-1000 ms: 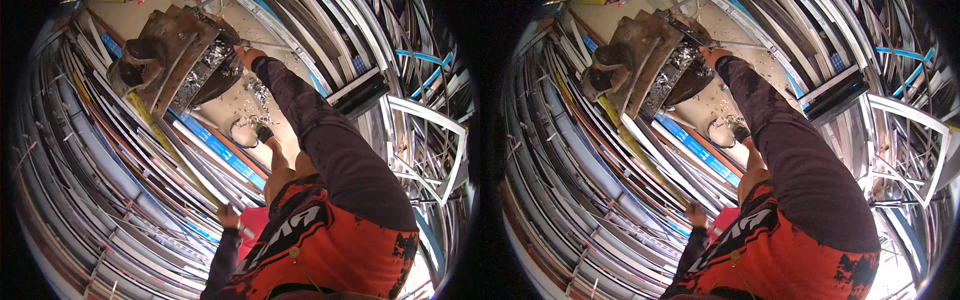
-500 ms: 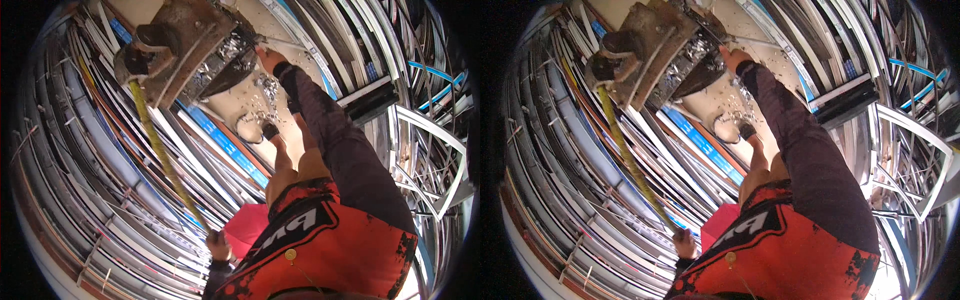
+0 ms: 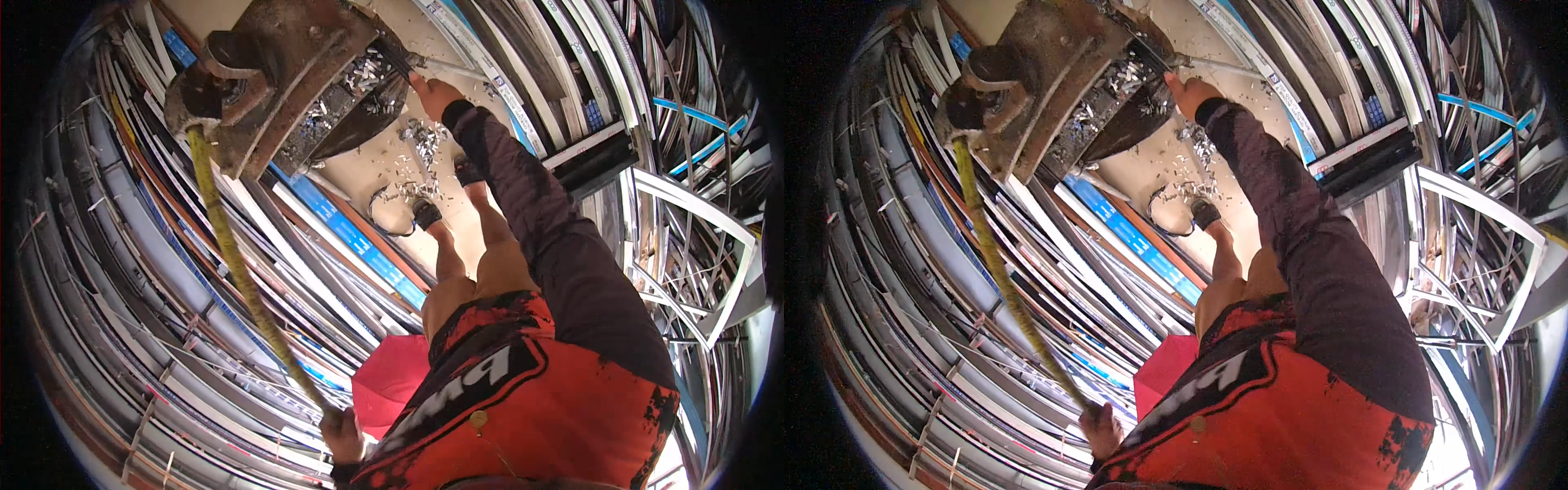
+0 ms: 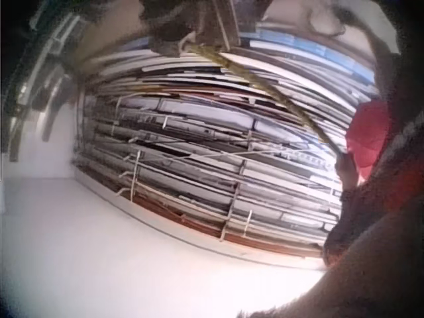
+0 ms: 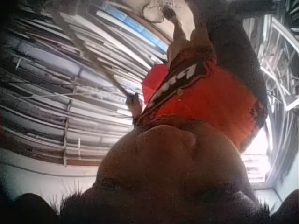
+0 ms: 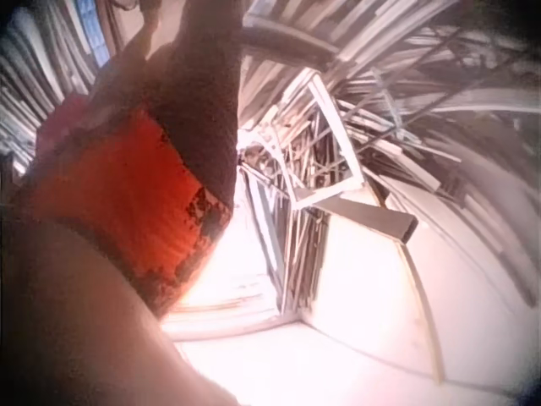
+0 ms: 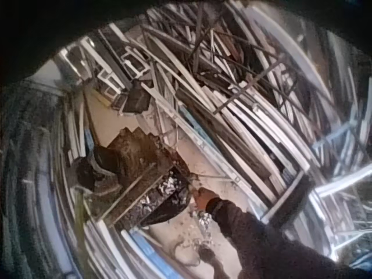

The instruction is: The person organizes long metal profiles in a storage area by picking them up and placing them onto racks.

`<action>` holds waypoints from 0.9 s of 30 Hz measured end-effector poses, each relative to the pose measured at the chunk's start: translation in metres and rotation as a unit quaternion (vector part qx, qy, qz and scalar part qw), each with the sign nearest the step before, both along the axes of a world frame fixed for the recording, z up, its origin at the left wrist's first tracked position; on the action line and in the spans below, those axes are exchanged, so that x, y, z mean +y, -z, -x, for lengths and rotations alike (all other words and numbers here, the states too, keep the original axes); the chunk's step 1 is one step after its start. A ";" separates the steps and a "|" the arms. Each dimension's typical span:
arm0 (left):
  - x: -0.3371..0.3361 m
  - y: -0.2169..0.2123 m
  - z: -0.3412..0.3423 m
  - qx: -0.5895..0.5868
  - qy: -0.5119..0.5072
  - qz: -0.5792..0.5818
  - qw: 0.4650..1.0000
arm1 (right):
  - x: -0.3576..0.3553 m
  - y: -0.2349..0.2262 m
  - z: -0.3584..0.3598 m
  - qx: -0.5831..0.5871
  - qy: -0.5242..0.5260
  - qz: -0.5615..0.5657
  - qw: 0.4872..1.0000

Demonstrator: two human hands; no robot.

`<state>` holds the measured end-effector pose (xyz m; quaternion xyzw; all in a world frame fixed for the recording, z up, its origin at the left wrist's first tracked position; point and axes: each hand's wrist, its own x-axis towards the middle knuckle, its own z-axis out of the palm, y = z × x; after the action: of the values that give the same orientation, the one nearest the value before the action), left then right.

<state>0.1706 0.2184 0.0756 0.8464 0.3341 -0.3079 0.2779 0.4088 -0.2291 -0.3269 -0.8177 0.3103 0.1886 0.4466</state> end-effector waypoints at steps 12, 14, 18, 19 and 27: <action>0.010 -0.002 0.008 0.017 -0.029 -0.070 0.997 | 0.009 -0.007 0.074 -0.058 0.049 -0.062 0.995; 0.014 0.004 0.013 -0.011 -0.030 -0.076 0.997 | 0.012 -0.018 0.077 -0.069 0.058 -0.075 0.993; 0.001 0.000 0.004 0.013 -0.064 -0.039 0.997 | 0.012 -0.023 0.077 -0.070 0.039 -0.080 0.994; 0.001 -0.002 0.002 0.026 -0.065 -0.029 0.997 | 0.014 -0.023 0.077 -0.071 0.039 -0.080 0.994; 0.018 0.004 0.015 -0.012 0.022 -0.032 0.999 | 0.046 -0.017 0.070 -0.078 0.025 -0.061 0.995</action>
<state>0.1553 0.2364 0.0719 0.8655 0.3220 -0.2932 0.2477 0.3393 -0.1833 -0.3094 -0.7932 0.2831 0.1316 0.5229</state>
